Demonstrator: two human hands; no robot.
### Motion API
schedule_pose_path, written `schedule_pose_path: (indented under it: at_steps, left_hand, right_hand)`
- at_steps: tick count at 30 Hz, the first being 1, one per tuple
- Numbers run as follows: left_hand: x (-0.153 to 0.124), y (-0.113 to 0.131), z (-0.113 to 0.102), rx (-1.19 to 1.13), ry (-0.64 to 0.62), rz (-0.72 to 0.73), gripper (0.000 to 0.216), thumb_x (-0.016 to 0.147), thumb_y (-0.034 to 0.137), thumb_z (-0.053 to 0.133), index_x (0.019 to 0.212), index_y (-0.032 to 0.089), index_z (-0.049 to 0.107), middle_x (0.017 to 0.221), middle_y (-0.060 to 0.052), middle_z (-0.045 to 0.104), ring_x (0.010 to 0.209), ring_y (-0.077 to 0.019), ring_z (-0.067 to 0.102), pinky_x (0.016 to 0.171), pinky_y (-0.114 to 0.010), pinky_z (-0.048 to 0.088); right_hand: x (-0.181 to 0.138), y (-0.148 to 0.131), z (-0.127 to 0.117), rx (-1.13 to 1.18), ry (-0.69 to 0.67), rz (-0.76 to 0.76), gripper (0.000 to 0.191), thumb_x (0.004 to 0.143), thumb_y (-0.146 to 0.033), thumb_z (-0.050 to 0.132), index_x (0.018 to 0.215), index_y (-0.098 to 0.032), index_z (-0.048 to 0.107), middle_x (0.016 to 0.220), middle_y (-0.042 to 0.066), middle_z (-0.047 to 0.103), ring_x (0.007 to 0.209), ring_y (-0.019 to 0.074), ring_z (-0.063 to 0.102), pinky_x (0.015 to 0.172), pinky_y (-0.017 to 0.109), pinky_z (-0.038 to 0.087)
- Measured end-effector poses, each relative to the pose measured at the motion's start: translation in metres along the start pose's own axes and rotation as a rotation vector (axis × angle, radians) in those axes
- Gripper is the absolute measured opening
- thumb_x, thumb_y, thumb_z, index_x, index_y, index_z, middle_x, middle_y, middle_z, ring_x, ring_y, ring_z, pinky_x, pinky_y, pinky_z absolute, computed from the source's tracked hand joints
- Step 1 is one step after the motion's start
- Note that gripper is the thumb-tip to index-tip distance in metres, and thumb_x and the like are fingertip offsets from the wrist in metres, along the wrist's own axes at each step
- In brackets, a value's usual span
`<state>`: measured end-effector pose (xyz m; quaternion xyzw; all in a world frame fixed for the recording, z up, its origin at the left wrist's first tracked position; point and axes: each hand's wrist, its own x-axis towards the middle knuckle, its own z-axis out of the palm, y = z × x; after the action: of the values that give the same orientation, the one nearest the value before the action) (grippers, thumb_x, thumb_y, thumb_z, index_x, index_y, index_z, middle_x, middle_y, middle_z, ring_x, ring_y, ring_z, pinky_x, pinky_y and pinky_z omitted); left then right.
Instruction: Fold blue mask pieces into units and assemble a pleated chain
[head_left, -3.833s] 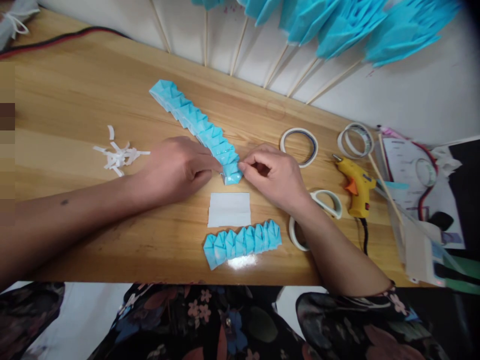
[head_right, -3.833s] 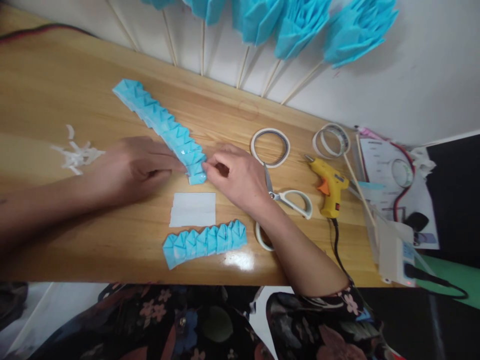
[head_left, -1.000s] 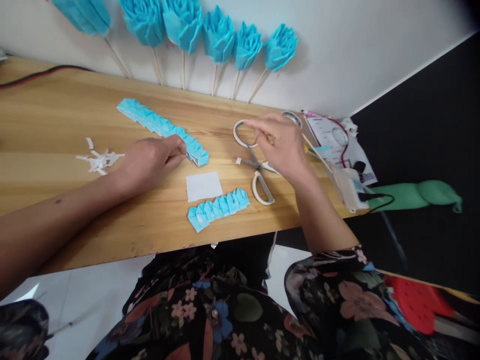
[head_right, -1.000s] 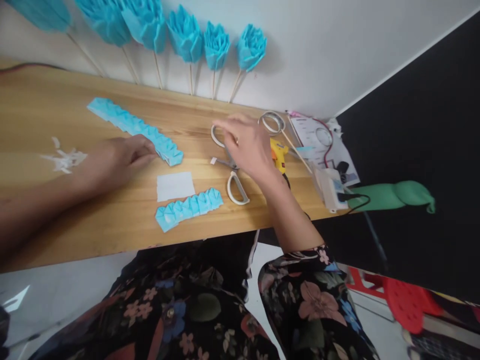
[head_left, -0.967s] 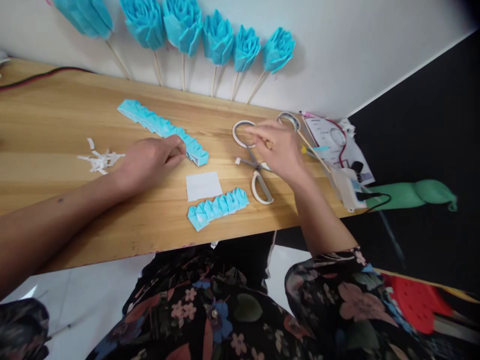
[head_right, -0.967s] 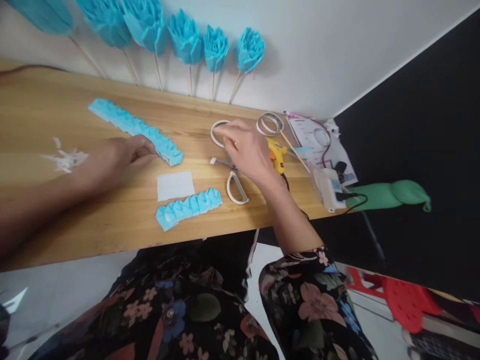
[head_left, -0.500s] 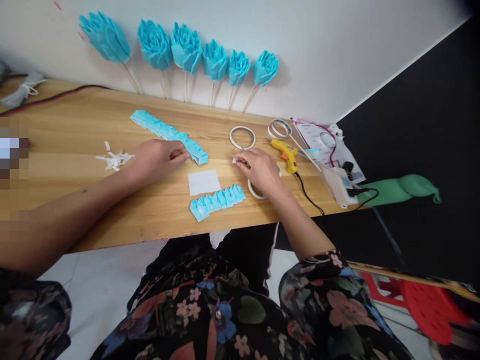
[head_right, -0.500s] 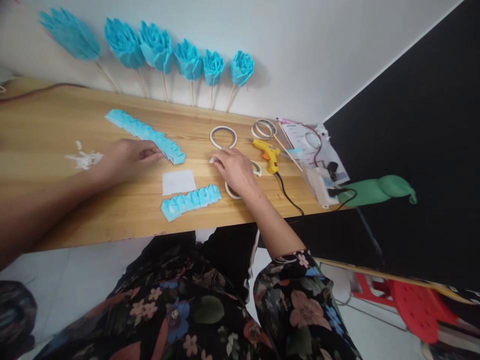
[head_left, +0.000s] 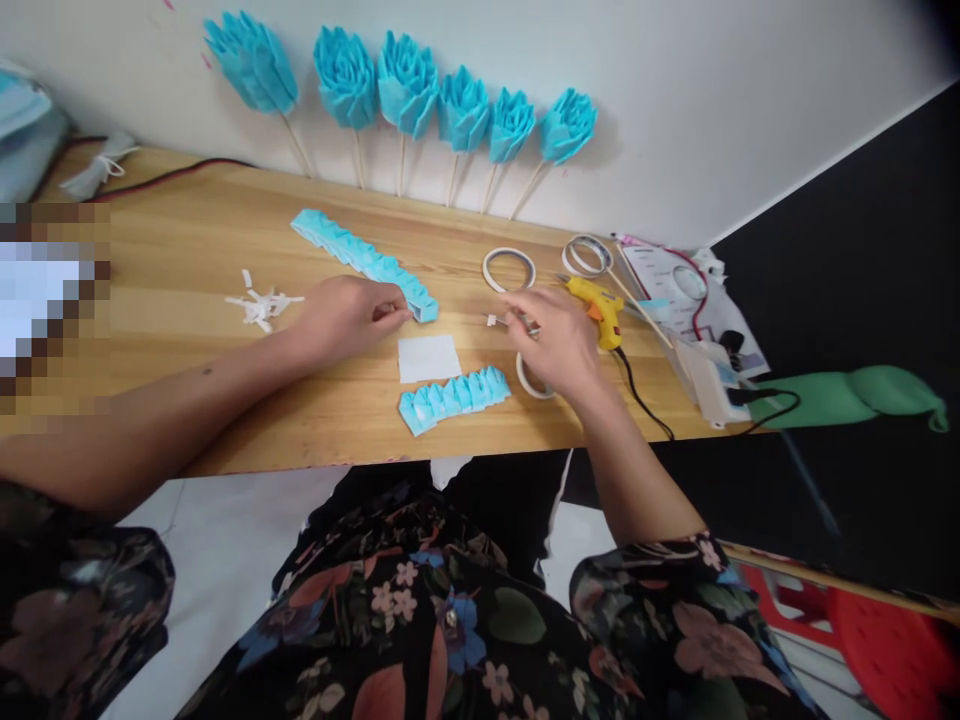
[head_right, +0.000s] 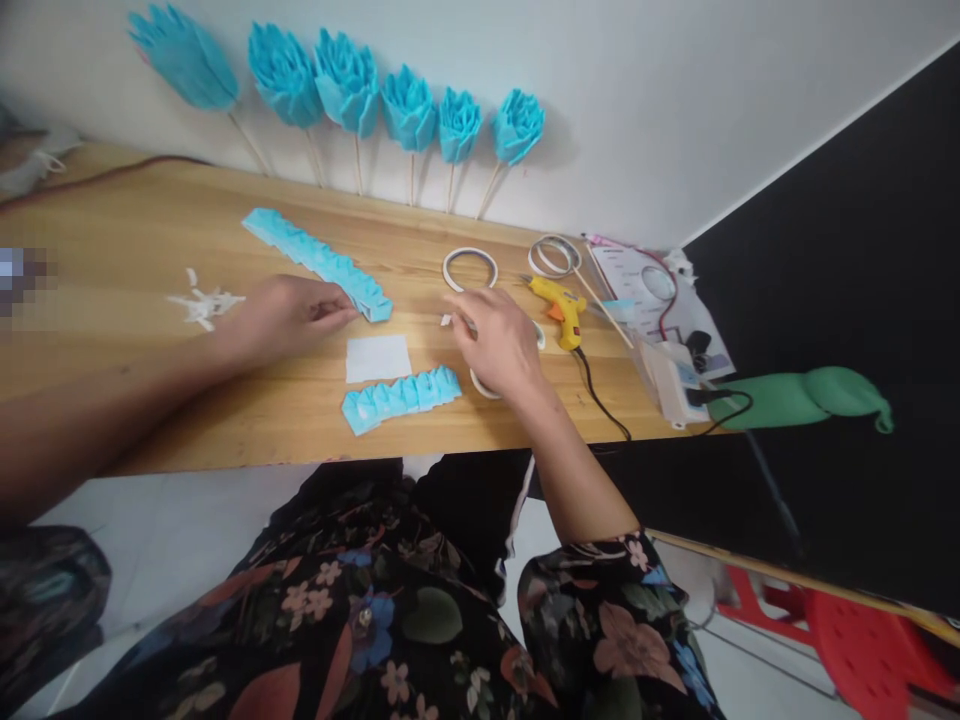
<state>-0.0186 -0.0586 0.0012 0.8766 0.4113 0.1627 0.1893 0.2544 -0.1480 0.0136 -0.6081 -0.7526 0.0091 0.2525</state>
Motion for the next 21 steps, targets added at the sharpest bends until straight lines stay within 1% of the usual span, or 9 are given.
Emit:
schedule_pose_path:
  at_steps: [1, 4, 6, 9, 11, 14, 17, 19, 21]
  left_hand:
    - [-0.001, 0.001, 0.000, -0.003, 0.007, 0.011, 0.027, 0.092, 0.034, 0.054, 0.088, 0.017, 0.075, 0.073, -0.006, 0.068, 0.067, -0.0173, 0.057, 0.062, -0.028, 0.031]
    - [-0.002, 0.000, 0.002, -0.042, 0.026, 0.036, 0.026, 0.092, 0.034, 0.056, 0.088, 0.017, 0.075, 0.071, -0.005, 0.068, 0.065, -0.0164, 0.056, 0.061, -0.027, 0.031]
    - [-0.002, -0.002, 0.004, -0.094, 0.030, 0.050, 0.027, 0.092, 0.036, 0.057, 0.088, 0.017, 0.075, 0.071, -0.004, 0.068, 0.064, -0.0158, 0.056, 0.062, -0.027, 0.033]
    - [-0.001, -0.004, 0.006, -0.207, 0.038, 0.077, 0.029, 0.093, 0.039, 0.056, 0.088, 0.018, 0.076, 0.076, -0.004, 0.072, 0.069, -0.0158, 0.060, 0.066, -0.026, 0.039]
    - [0.000, -0.005, 0.007, -0.311, 0.033, 0.091, 0.032, 0.094, 0.042, 0.056, 0.095, 0.017, 0.077, 0.084, -0.005, 0.075, 0.076, -0.0172, 0.064, 0.072, -0.028, 0.044]
    - [0.002, -0.006, 0.008, -0.523, 0.001, 0.104, 0.046, 0.091, 0.046, 0.061, 0.122, 0.014, 0.072, 0.102, -0.010, 0.076, 0.088, -0.0194, 0.067, 0.080, -0.031, 0.050]
    - [0.003, -0.005, 0.005, -0.698, -0.090, 0.106, 0.077, 0.084, 0.047, 0.071, 0.151, 0.013, 0.051, 0.122, -0.015, 0.073, 0.098, -0.0215, 0.069, 0.081, -0.031, 0.053]
    - [0.003, -0.004, 0.003, -0.736, -0.162, 0.079, 0.088, 0.082, 0.047, 0.075, 0.157, 0.015, 0.043, 0.126, -0.015, 0.072, 0.101, -0.0226, 0.069, 0.082, -0.031, 0.053]
    - [0.003, -0.005, 0.003, -0.763, -0.197, 0.033, 0.080, 0.084, 0.044, 0.074, 0.154, 0.016, 0.048, 0.122, -0.012, 0.075, 0.099, -0.0219, 0.070, 0.082, -0.031, 0.054]
  right_hand:
    - [0.002, -0.008, -0.001, 0.006, -0.024, -0.016, 0.027, 0.095, -0.017, 0.055, 0.112, -0.024, 0.075, 0.109, 0.008, 0.077, 0.105, 0.0259, 0.068, 0.092, 0.041, 0.050]
    - [0.010, -0.031, 0.005, 0.002, -0.213, -0.074, 0.020, 0.099, -0.024, 0.055, 0.101, -0.024, 0.076, 0.101, 0.006, 0.077, 0.098, 0.0240, 0.067, 0.082, 0.036, 0.047]
    - [0.017, -0.040, 0.014, -0.023, -0.308, -0.107, 0.018, 0.100, -0.026, 0.057, 0.102, -0.024, 0.074, 0.101, 0.005, 0.076, 0.099, 0.0238, 0.065, 0.079, 0.035, 0.044]
    - [0.025, -0.043, 0.026, -0.054, -0.377, -0.108, 0.012, 0.098, -0.023, 0.061, 0.097, -0.022, 0.072, 0.101, 0.006, 0.075, 0.099, 0.0235, 0.063, 0.078, 0.034, 0.041]
    - [0.026, -0.042, 0.029, -0.051, -0.400, -0.115, 0.010, 0.096, -0.019, 0.062, 0.090, -0.021, 0.070, 0.099, 0.006, 0.074, 0.097, 0.0230, 0.063, 0.077, 0.034, 0.040]
    - [0.025, -0.041, 0.027, 0.007, -0.383, -0.124, 0.010, 0.096, -0.021, 0.061, 0.088, -0.021, 0.067, 0.093, 0.005, 0.074, 0.090, 0.0216, 0.064, 0.075, 0.033, 0.040]
    - [0.026, -0.044, 0.022, 0.124, -0.295, -0.095, 0.009, 0.095, -0.026, 0.061, 0.089, -0.022, 0.067, 0.089, 0.002, 0.075, 0.083, 0.0186, 0.066, 0.076, 0.032, 0.042]
    - [0.029, -0.047, 0.020, 0.207, -0.231, -0.082, 0.008, 0.094, -0.025, 0.061, 0.089, -0.022, 0.067, 0.087, 0.000, 0.075, 0.081, 0.0168, 0.067, 0.076, 0.031, 0.044]
    - [0.034, -0.048, 0.019, 0.274, -0.172, -0.066, 0.007, 0.093, -0.025, 0.062, 0.090, -0.023, 0.068, 0.086, -0.001, 0.075, 0.081, 0.0163, 0.068, 0.077, 0.031, 0.046]
